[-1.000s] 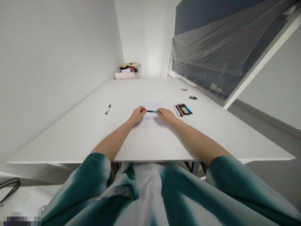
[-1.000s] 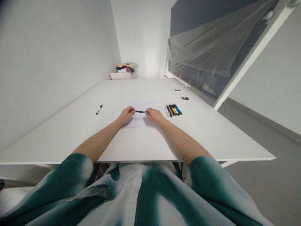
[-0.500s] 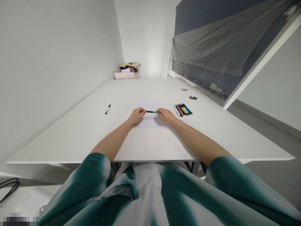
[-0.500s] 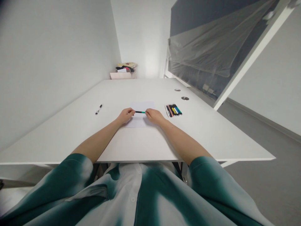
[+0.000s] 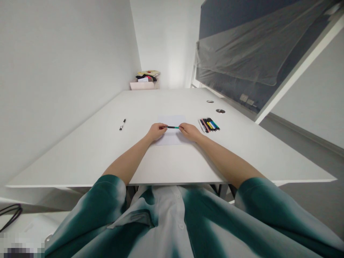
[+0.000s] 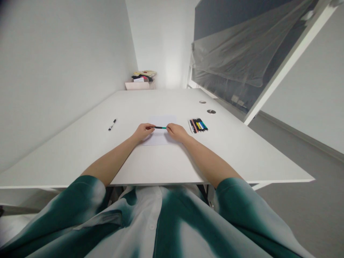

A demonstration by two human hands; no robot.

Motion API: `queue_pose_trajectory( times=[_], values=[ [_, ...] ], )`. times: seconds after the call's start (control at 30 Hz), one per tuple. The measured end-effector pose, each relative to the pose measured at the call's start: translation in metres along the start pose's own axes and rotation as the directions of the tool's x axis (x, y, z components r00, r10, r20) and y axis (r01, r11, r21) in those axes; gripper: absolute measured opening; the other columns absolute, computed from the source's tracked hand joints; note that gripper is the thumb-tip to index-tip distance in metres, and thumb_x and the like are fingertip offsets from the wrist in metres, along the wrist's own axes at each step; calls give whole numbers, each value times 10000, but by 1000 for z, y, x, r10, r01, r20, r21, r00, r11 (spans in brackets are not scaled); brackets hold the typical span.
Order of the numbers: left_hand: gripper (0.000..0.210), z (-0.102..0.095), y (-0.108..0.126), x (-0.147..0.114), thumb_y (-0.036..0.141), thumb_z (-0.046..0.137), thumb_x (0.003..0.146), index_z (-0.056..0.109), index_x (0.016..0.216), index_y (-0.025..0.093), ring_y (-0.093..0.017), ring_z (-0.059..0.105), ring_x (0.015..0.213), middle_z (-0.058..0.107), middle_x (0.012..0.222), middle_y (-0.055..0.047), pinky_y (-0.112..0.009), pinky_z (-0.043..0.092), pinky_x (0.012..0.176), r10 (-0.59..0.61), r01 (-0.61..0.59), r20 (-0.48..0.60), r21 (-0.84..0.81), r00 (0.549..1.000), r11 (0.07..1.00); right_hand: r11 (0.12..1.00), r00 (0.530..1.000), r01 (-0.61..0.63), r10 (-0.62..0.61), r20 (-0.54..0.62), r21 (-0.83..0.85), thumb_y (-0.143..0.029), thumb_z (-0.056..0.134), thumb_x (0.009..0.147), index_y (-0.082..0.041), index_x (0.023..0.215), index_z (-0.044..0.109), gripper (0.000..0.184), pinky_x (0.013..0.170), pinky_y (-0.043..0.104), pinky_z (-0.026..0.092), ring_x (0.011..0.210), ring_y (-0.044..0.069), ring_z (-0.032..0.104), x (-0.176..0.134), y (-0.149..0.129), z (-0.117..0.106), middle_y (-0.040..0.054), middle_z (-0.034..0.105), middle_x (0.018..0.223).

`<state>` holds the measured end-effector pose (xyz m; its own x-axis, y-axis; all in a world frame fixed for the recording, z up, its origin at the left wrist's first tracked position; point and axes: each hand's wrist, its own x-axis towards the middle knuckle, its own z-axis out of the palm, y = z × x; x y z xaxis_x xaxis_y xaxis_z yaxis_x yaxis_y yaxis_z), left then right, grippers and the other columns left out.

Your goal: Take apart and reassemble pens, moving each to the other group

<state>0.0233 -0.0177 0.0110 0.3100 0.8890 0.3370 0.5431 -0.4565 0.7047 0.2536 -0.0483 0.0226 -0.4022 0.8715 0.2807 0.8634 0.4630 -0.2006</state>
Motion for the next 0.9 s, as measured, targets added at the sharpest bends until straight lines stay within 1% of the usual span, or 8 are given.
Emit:
queue_pose_trajectory(
  times=[0.17,0.3,0.4,0.6,0.77,0.83,0.9],
  values=[
    [278,-3,-4,1,282,628,796,778,974,128,-182,641,777,754,878,-82,-314,499,779,-10,10,-8,-16,1000,1000,1000,999,25,-24,-26,15,-240,399,988,-144,1087,679,312,853,303,428,994,228,623,3,5,3,132,702,1079],
    [295,-9,-12,3,317,626,789,773,951,119,-177,614,730,735,803,-71,-314,488,731,-43,41,-26,-70,999,997,998,995,28,-22,-96,57,-213,417,963,-143,1118,680,314,899,337,446,1018,244,619,5,15,8,142,700,1121],
    [278,-16,-20,5,328,651,759,769,910,127,-187,622,766,735,812,-70,-326,489,762,-84,76,-60,-128,995,989,996,989,19,-6,-145,88,-207,443,942,-154,1131,677,305,912,353,456,1008,246,618,6,25,12,135,703,1106],
    [221,-33,-34,5,328,712,686,759,800,145,-224,642,835,746,819,-79,-360,488,837,-198,163,-130,-238,972,957,991,979,-55,77,-190,118,-186,458,911,-163,1107,685,301,926,359,457,1025,250,613,6,37,13,126,702,1087],
    [217,-42,-43,2,326,718,652,745,766,143,-225,647,822,743,798,-76,-368,485,859,-260,186,-211,-317,942,930,982,963,-174,187,-196,79,-168,454,908,-148,1116,691,317,935,343,448,1043,250,613,5,39,10,138,694,1119],
    [222,-42,-43,2,331,721,647,747,766,146,-228,648,824,747,800,-79,-369,486,862,-267,192,-207,-323,941,927,979,963,-195,202,-179,54,-169,466,909,-155,1114,702,313,935,337,448,1041,245,613,5,37,9,131,697,1117],
    [226,-39,-41,2,340,733,641,752,763,151,-235,650,839,752,812,-83,-369,488,863,-255,197,-167,-302,952,933,981,969,-190,192,-153,26,-177,475,917,-162,1112,717,311,938,334,447,1039,243,610,4,34,8,125,698,1106]
  ],
)
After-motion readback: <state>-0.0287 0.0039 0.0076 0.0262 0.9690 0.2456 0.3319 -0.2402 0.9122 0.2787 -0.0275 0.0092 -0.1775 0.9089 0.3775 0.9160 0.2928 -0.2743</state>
